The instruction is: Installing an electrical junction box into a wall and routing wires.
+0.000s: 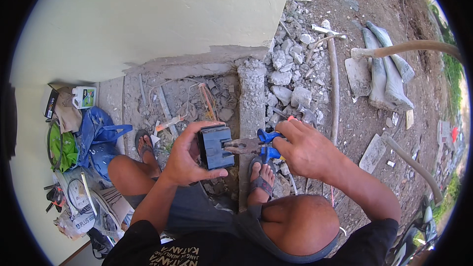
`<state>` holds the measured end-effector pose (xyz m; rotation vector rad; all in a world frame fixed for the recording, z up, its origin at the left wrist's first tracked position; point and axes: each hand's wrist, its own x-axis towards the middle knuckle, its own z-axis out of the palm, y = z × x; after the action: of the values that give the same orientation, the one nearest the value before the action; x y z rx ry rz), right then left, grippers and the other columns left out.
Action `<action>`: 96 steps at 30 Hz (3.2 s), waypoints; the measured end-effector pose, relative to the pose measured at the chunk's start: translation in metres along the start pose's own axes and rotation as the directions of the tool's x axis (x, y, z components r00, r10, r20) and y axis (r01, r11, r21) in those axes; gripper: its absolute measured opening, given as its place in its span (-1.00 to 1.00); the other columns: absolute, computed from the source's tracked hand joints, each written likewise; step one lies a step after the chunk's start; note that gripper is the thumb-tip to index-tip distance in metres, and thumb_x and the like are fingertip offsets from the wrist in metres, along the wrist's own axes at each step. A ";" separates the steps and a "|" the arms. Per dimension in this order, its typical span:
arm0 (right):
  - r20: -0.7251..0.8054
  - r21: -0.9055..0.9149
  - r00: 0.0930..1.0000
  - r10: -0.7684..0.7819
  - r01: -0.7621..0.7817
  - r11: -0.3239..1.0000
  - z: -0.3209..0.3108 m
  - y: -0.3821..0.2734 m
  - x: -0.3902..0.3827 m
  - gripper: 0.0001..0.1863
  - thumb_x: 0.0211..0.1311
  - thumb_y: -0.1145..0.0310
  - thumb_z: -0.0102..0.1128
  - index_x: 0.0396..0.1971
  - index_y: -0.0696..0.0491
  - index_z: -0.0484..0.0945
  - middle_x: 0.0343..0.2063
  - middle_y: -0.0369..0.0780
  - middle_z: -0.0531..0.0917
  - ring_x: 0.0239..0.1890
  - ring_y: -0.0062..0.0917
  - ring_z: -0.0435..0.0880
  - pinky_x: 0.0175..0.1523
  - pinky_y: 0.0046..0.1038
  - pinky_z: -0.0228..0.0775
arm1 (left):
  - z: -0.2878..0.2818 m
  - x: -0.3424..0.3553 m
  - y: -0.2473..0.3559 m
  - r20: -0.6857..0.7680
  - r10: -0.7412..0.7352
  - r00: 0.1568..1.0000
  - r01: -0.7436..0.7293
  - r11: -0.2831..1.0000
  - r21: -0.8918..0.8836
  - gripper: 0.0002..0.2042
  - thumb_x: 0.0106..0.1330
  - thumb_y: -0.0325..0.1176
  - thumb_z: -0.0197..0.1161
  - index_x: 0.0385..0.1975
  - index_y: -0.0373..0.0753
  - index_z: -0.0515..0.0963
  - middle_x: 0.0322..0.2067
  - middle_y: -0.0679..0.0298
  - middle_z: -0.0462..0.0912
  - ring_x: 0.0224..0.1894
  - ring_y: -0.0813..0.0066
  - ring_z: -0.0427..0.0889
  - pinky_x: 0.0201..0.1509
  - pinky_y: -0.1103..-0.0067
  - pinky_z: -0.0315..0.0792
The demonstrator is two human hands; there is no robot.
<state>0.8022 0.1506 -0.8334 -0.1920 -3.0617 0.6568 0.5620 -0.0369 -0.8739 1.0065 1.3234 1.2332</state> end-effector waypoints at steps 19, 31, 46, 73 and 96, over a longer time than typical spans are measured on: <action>-0.010 -0.131 1.000 -0.003 0.002 0.991 -0.006 0.001 -0.001 -0.84 0.04 0.42 0.17 -0.36 0.13 0.55 -0.10 -0.10 0.56 -0.03 -0.26 0.60 -0.03 -0.26 0.46 | -0.005 0.005 -0.011 0.032 0.136 0.990 -0.139 0.983 0.116 -0.08 -0.18 -0.44 0.74 0.27 -0.29 0.32 0.25 0.10 0.45 0.30 0.30 0.47 0.37 0.37 0.37; 0.003 -0.269 0.998 0.068 -0.065 0.961 -0.004 -0.003 -0.006 -0.84 0.01 0.36 0.18 -0.39 0.10 0.54 -0.10 -0.12 0.55 -0.09 -0.31 0.58 -0.10 -0.32 0.41 | 0.022 -0.006 -0.015 -0.008 -0.365 0.931 0.295 0.766 -0.571 -0.08 -0.15 -0.52 0.69 0.28 -0.29 0.28 0.21 0.09 0.47 0.18 0.31 0.58 0.24 0.35 0.51; -0.084 -0.239 0.996 -0.012 -0.009 0.971 0.000 0.002 -0.003 -0.85 0.01 0.36 0.19 -0.41 0.09 0.54 -0.17 -0.15 0.53 -0.17 -0.36 0.55 -0.13 -0.31 0.36 | 0.018 -0.001 -0.010 -0.036 -0.216 0.976 0.184 0.898 -0.400 -0.09 -0.15 -0.46 0.71 0.27 -0.27 0.30 0.23 0.08 0.47 0.27 0.28 0.49 0.33 0.33 0.41; -0.112 -0.059 0.993 0.025 -0.031 0.998 -0.006 0.006 -0.004 -0.80 -0.05 0.48 0.21 -0.34 0.11 0.55 -0.06 -0.10 0.56 -0.10 -0.25 0.60 0.01 -0.24 0.48 | 0.005 0.004 -0.011 0.004 -0.101 0.995 0.098 0.953 -0.287 -0.12 -0.09 -0.50 0.68 0.28 -0.30 0.29 0.13 0.23 0.48 0.19 0.46 0.49 0.34 0.43 0.40; -0.120 -0.301 0.993 0.007 -0.043 0.953 0.009 0.006 -0.001 -0.86 0.06 0.35 0.17 -0.41 0.09 0.52 -0.18 -0.14 0.53 -0.18 -0.33 0.56 -0.16 -0.33 0.41 | 0.023 0.000 0.000 -0.015 -0.399 0.917 0.331 0.781 -0.529 -0.12 -0.16 -0.48 0.70 0.24 -0.30 0.32 0.16 0.14 0.50 0.28 0.35 0.47 0.32 0.42 0.41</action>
<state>0.8038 0.1517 -0.8440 -0.2601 -3.0306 0.1619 0.5851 -0.0339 -0.8728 0.2674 1.1179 1.2616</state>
